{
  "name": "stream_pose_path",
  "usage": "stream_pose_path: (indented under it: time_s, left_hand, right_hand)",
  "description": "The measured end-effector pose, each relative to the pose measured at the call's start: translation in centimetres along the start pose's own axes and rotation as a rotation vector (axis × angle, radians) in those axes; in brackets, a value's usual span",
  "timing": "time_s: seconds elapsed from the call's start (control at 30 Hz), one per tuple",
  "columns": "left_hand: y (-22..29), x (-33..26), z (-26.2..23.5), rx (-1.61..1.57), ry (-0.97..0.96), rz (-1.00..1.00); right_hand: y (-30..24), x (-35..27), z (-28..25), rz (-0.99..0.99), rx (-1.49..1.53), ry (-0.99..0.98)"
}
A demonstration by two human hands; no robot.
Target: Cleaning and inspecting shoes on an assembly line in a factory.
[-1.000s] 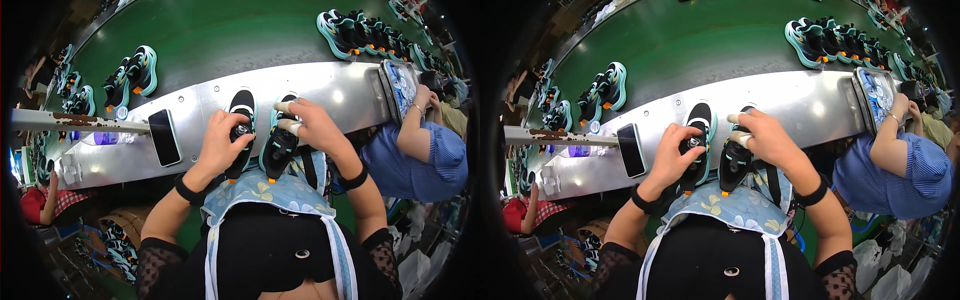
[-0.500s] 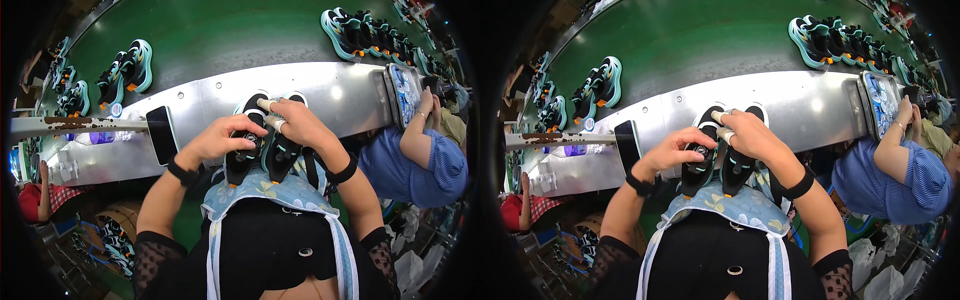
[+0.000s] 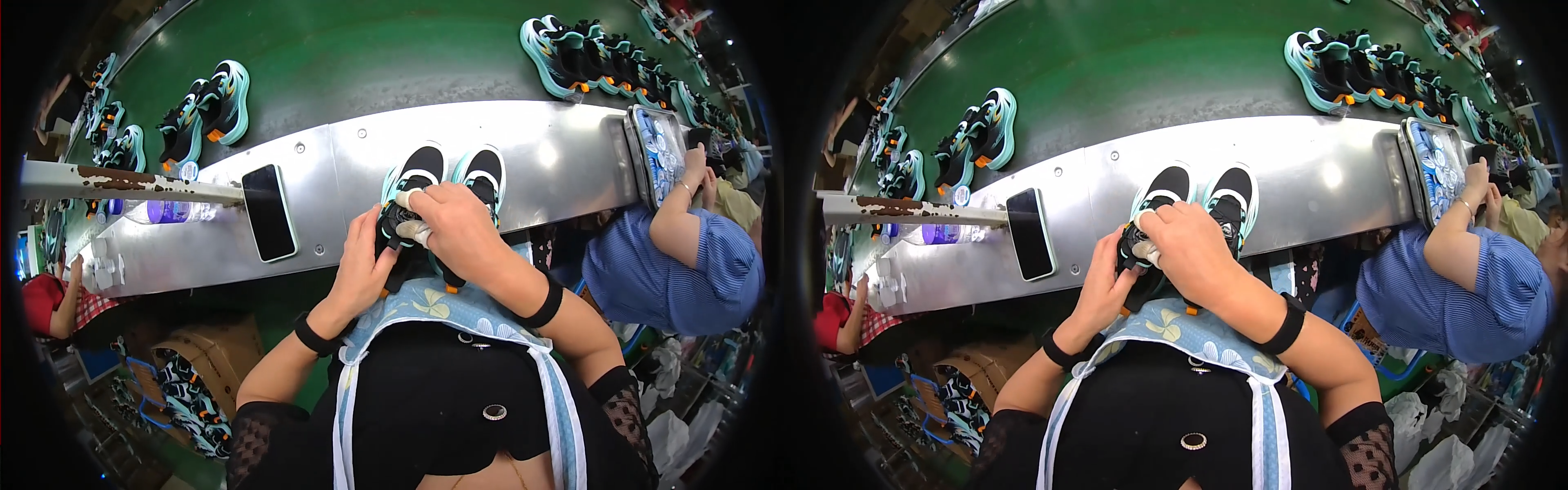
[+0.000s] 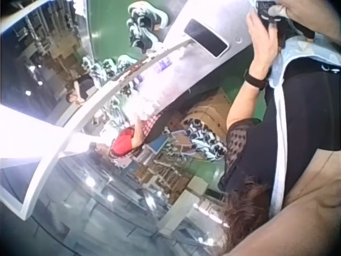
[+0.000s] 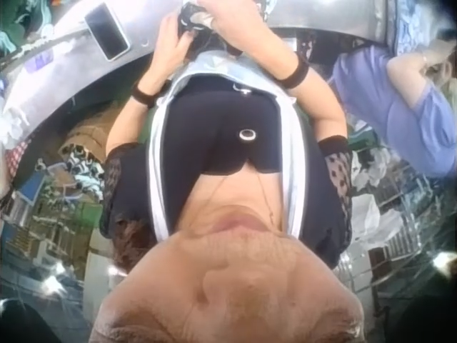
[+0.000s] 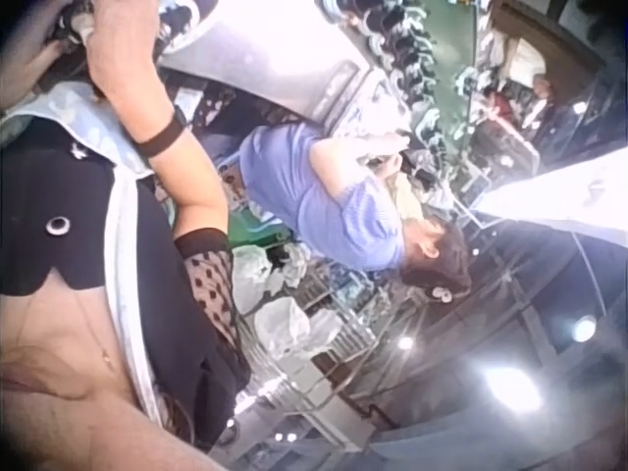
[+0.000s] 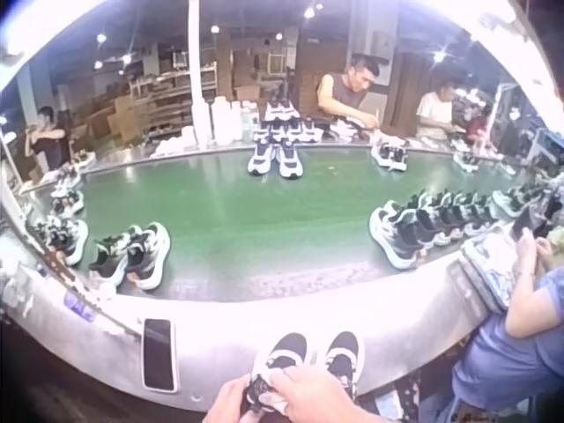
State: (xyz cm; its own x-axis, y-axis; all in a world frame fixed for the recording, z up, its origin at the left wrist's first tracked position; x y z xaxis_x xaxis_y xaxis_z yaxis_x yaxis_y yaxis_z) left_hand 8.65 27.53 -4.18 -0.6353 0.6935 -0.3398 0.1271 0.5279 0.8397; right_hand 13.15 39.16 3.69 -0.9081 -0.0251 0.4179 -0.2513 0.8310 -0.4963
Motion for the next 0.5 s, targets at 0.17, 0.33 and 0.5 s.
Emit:
stream_pose_path:
  time_s: [0.17, 0.33, 0.5]
  left_hand:
    - [5.8, -3.9, -1.9, 0.312, 0.118, 0.274]
    - [6.9, -3.4, 4.3, 0.561, -0.124, 0.544]
    - [9.9, -0.1, 8.4, 0.693, -0.132, 0.667]
  right_hand:
    - [3.4, -2.2, -4.7, 0.216, 0.335, -0.04]
    - [9.8, -9.1, -9.5, 0.497, 0.399, 0.197]
    - [9.9, -10.7, -7.8, 0.551, 0.438, 0.017]
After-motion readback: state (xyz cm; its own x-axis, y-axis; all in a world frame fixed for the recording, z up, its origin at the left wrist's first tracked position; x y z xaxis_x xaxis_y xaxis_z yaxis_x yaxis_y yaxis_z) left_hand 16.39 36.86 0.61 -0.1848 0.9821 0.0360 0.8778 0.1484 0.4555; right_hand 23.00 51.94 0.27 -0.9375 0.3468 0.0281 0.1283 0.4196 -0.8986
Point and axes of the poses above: each hand's wrist, its own x-axis towards the middle knuckle, its own z-axis out of the palm, y = z × x, the point moved 10 cm from there along x, towards the middle knuckle, and after that the axes turned 15 degrees about -z, right-handed, at the moved point
